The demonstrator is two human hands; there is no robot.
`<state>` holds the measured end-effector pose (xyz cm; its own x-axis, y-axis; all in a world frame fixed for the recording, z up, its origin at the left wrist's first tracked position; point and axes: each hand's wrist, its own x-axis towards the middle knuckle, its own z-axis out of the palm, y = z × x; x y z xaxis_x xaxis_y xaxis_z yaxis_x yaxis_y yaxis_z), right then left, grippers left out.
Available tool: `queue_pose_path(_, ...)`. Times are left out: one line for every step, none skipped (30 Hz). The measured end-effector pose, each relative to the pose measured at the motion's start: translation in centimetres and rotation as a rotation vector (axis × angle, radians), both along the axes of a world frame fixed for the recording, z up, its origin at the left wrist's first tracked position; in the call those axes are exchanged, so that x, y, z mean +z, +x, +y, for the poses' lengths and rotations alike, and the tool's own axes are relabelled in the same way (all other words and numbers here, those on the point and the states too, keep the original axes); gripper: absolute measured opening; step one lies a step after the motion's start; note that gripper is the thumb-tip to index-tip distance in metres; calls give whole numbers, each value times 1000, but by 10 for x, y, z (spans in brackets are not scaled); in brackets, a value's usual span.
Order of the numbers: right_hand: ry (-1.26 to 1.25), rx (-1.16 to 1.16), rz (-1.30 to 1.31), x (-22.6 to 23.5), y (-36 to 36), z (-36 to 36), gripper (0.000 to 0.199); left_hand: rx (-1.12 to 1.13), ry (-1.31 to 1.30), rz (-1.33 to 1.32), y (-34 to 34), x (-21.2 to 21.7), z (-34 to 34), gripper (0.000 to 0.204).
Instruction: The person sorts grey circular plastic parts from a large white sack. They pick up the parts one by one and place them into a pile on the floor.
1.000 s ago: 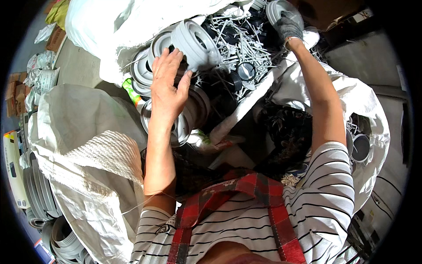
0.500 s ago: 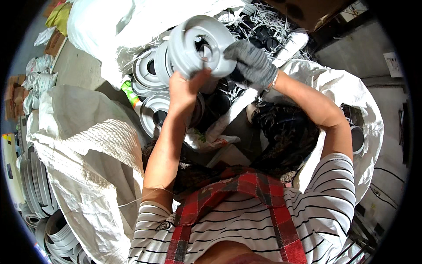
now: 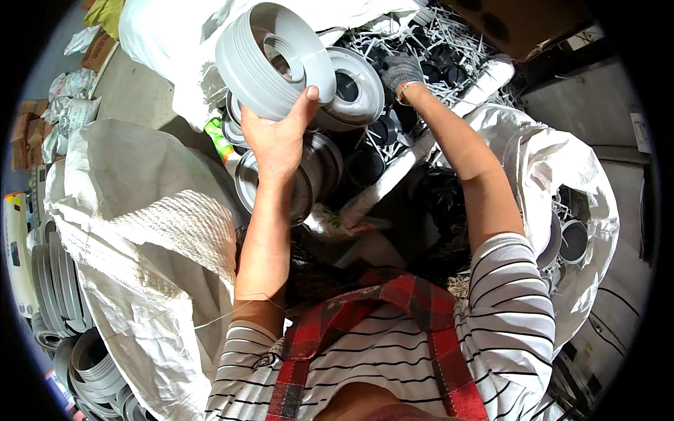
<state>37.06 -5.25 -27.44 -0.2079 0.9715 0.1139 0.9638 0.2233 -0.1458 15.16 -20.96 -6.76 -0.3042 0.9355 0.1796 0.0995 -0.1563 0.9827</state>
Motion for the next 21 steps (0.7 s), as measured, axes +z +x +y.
queue_pose_path(-96, 2, -4, 14, -5, 0, 32, 18, 26, 19, -3, -1, 0, 37)
queue_pose_path(-77, 4, 70, 33, -10, -7, 32, 37, 50, 37, -5, -1, -1, 38)
queue_pose_path(-57, 2, 141, 53, -13, -16, 32, 46, 61, 44, -8, -2, -3, 40)
queue_pose_path(-27, -5, 205, 67, -12, -20, 32, 49, 82, 43, -9, -2, -3, 42)
queue_pose_path(17, -28, 345, 69, -9, -22, 35, 51, 103, 43, -10, -2, -3, 44)
queue_pose_path(45, 22, 352, 78, -6, -24, 35, 32, 108, 0, -11, -3, -4, 45)
queue_pose_path(99, 54, 365, 91, -4, -28, 33, 16, 112, -45, -12, -5, -4, 45)
queue_pose_path(153, 87, 378, 104, -3, -34, 32, -1, 118, -89, -12, -4, -5, 46)
queue_pose_path(148, 80, 431, 113, -3, -39, 32, -4, 111, -102, -10, -2, -7, 46)
queue_pose_path(58, 15, 585, 120, -1, -42, 33, -14, 104, -111, -6, 0, -9, 46)
queue_pose_path(-34, -48, 739, 126, -1, -45, 34, -24, 97, -120, -4, 2, -11, 46)
queue_pose_path(-127, -110, 893, 134, -2, -47, 34, -44, 98, -123, -2, 1, -13, 46)
queue_pose_path(-294, -98, 1265, 163, -14, -70, 33, -58, 97, -121, -4, -3, -14, 45)
queue_pose_path(44, -20, 948, 163, -15, -78, 20, -86, 97, -122, -2, -3, -14, 45)
queue_pose_path(51, 122, 958, 169, -20, -90, 20, -129, 96, -156, 0, -2, -15, 44)
queue_pose_path(50, 270, 971, 177, -28, -104, 20, -171, 59, -270, 0, -4, -19, 44)
queue_pose_path(91, 376, 908, 186, -35, -117, 19, -220, 23, -388, 1, -5, -21, 44)
queue_pose_path(131, 481, 843, 192, -42, -128, 19, -268, -13, -506, 1, -6, -22, 44)
queue_pose_path(216, 489, 774, 193, -49, -135, 17, -358, -42, -527, -2, -12, -20, 42)
queue_pose_path(136, 482, 847, 202, -56, -139, 26, -361, -64, -545, -4, -12, -22, 41)
queue_pose_path(89, 375, 826, 207, -60, -141, 34, -363, -87, -563, -6, -11, -23, 39)
